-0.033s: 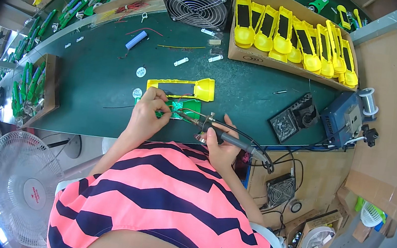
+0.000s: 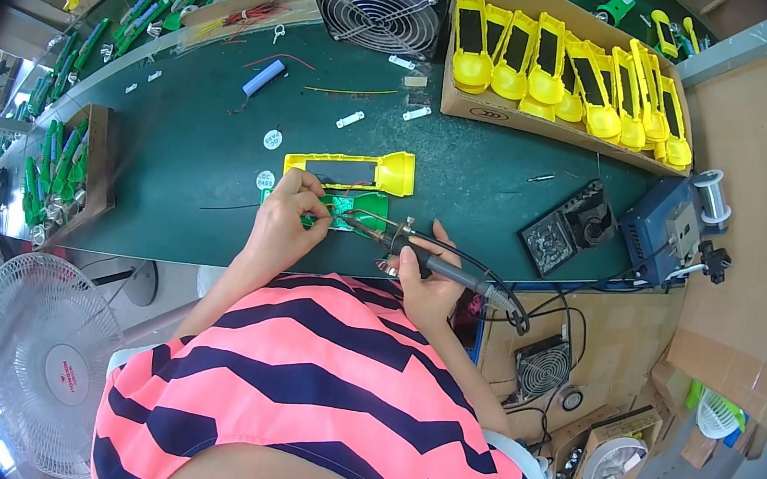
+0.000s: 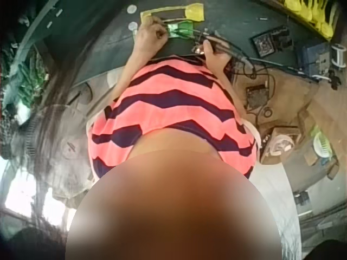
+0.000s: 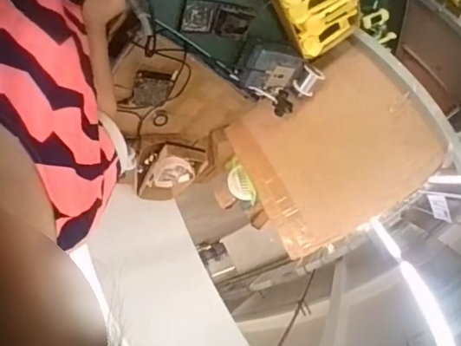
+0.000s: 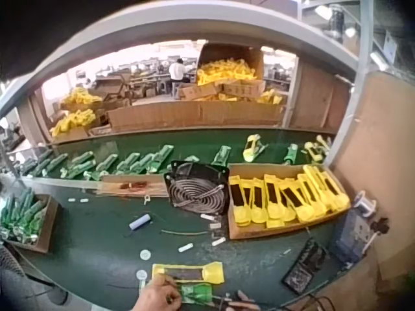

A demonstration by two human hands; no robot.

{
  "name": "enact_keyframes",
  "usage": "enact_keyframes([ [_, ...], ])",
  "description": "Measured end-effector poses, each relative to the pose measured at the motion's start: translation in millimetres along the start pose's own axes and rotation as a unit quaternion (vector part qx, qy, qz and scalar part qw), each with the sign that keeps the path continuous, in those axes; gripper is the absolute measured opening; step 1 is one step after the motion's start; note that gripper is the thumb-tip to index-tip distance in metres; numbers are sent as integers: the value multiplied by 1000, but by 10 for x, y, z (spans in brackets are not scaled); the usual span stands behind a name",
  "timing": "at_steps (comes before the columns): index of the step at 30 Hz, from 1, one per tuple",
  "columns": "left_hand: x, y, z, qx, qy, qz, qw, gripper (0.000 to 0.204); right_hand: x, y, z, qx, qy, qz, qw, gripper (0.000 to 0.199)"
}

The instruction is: Soldering electronic components and wires into flashlight housings at a factory workbench.

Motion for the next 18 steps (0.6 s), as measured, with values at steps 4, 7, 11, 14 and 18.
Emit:
enact_keyframes([
  [4,13,-7,-5,2,-1,-4,1000,8,-30,-29,-9,1,17,-13,1000,20],
  [7,16,-14,-9,0,2,-3,1000,8,-25,-3,-19,-12,42,-4,999,20],
  [11,25,-15,-14,2,-8,-20,1000,10,-72,-6,-5,-33,46,19,998,19],
  [14,25,-10,-38,-10,-9,-22,1000,10,-64,57,-7,-11,11,-34,999,20],
  [18,3,-9,-76,-28,-6,-32,999,10,-170,96,-69,-17,81,-4,997,19],
])
Point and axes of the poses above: each hand's wrist, its own z-axis away from the middle knuckle, its own y-axis out of the back of the hand, x = y × z, the point moved 3 cm from there along -z, towards the middle knuckle, and after that the axes turned 1 degree about -z, right-handed, at the moved point
